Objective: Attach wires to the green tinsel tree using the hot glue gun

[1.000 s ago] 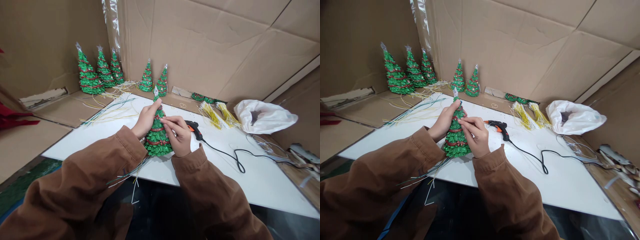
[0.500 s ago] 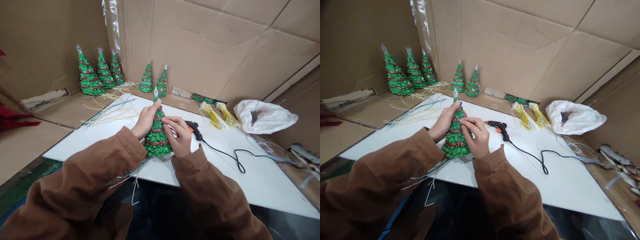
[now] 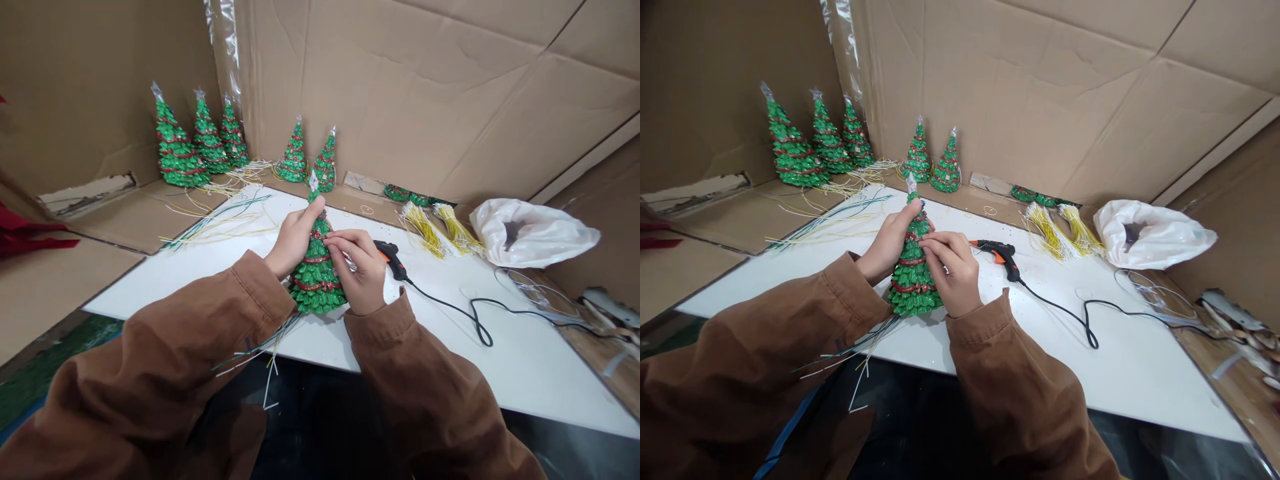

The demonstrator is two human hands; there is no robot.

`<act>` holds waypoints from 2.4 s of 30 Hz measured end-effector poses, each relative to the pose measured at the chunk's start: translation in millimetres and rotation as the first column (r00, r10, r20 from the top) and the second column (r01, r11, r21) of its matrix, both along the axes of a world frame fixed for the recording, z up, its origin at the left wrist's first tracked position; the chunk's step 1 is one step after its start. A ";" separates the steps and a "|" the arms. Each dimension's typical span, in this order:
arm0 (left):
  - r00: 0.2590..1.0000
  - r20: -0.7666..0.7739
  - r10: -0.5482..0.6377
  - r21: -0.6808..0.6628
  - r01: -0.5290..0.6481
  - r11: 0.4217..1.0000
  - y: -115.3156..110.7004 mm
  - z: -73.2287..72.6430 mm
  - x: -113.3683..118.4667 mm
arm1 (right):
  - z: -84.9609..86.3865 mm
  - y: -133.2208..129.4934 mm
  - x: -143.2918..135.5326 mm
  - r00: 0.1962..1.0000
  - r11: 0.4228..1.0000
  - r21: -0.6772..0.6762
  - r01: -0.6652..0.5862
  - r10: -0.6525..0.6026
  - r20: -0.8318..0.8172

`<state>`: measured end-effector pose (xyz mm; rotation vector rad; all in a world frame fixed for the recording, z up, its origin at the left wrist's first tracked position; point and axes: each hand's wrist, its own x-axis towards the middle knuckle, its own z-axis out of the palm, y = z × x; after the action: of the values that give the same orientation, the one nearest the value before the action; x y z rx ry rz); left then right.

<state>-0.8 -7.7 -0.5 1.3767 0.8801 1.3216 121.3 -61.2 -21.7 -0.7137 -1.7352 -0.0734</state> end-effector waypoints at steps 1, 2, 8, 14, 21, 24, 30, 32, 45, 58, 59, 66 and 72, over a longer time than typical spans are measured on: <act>1.000 0.003 0.001 -0.002 -0.001 1.000 0.1 0.0 0.3 | 0.0 0.0 0.0 1.000 1.000 0.002 0.001 -0.001 0.004; 1.000 0.008 0.002 -0.004 -0.002 1.000 0.1 0.1 0.6 | -0.1 0.0 0.2 1.000 1.000 0.007 0.003 -0.003 0.011; 1.000 0.020 -0.004 -0.021 0.005 1.000 -2.5 2.7 2.0 | -2.3 0.6 1.4 0.999 0.999 0.034 0.019 -0.021 0.046; 1.000 -0.002 -0.029 -0.023 0.029 0.999 -3.5 3.2 0.1 | 0.7 -2.1 0.5 1.000 1.000 0.000 0.016 -0.016 0.021; 0.999 0.000 -0.042 -0.008 0.042 0.999 -4.1 3.2 -0.7 | 3.0 -1.9 1.5 0.995 0.999 0.037 0.039 -0.042 0.089; 0.999 -0.014 -0.030 -0.006 0.030 1.000 -4.7 4.0 -0.6 | 4.1 -1.2 2.4 0.993 0.999 0.018 0.031 -0.033 0.111; 0.999 -0.045 -0.007 0.028 0.008 1.000 -3.0 2.2 -1.5 | 7.7 0.3 3.3 0.983 0.998 -0.043 0.038 -0.030 0.183; 0.998 -0.055 -0.006 0.031 0.008 0.999 -2.4 1.5 -1.8 | 8.1 0.4 3.5 0.982 0.998 -0.052 0.029 -0.019 0.189; 0.998 -0.063 -0.015 0.015 0.016 1.000 -2.2 1.5 -1.1 | 8.0 -0.1 2.3 0.978 0.996 -0.079 0.044 -0.026 0.207; 0.997 -0.077 0.008 0.015 -0.007 1.000 -4.9 4.4 -0.3 | 6.4 0.7 2.0 0.981 0.995 -0.092 0.042 -0.024 0.190; 0.997 -0.075 -0.001 0.017 0.002 1.000 -4.3 3.7 -0.6 | 6.5 0.5 1.9 0.982 0.995 -0.092 0.042 -0.024 0.188; 0.998 -0.063 -0.018 0.022 0.020 1.000 -1.4 1.5 -1.9 | 7.1 1.2 1.9 0.984 0.996 -0.088 0.027 -0.011 0.177; 0.998 -0.053 -0.024 0.021 0.025 0.999 -2.5 2.0 -1.6 | 6.7 1.3 1.6 0.987 0.996 -0.092 0.017 -0.002 0.159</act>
<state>-2.4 -10.1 1.6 1.4405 0.8836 1.2851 122.9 -59.8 -15.0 -0.8027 -1.8971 -0.0570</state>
